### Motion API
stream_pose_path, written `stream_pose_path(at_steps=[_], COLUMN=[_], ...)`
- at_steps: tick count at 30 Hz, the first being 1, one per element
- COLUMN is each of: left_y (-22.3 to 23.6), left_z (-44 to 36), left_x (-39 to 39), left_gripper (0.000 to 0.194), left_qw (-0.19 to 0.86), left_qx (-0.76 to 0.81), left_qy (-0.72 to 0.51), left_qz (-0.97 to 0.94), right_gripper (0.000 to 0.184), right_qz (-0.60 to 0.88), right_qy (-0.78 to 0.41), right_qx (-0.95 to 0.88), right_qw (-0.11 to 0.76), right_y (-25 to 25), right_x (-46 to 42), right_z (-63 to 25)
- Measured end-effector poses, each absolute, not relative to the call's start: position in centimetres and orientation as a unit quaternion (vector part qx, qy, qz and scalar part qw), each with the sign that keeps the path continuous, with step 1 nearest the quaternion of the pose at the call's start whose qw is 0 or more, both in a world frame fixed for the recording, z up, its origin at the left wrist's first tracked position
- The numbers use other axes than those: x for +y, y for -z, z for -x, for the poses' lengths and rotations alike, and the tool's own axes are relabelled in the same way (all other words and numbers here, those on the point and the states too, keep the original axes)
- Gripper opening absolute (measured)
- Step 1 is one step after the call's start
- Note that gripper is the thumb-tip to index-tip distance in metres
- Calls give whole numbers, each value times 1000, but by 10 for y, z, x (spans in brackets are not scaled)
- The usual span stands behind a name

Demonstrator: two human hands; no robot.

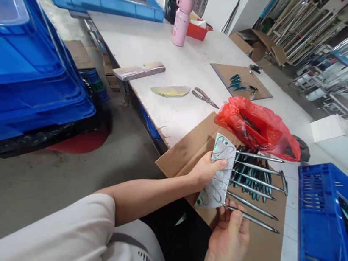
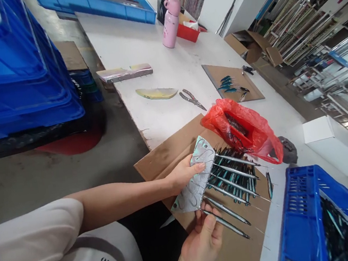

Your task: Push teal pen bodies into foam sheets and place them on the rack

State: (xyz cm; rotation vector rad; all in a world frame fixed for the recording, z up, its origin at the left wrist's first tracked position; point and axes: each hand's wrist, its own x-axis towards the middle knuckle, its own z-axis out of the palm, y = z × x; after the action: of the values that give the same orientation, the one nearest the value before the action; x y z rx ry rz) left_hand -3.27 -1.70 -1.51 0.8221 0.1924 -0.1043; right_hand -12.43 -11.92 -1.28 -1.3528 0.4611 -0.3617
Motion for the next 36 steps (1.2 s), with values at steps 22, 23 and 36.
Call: stream_pose_path(at_steps=[22,23,36], left_y=[3,4,13], left_z=[39,39,36], left_x=[-10,-10,-10], left_gripper=[49,48,44], left_qw=[942,941,936], left_qx=[36,32,18], left_qy=[118,121,132], left_qz=[-311,-314,-326], right_gripper=[29,30,21], right_qz=[575,571,688], right_qy=[78,71,121], right_qx=[189,188,97], right_qw=[792,796,709], right_y=[25,25,32], right_x=[-146,-146,-147], right_z=[111,108,97])
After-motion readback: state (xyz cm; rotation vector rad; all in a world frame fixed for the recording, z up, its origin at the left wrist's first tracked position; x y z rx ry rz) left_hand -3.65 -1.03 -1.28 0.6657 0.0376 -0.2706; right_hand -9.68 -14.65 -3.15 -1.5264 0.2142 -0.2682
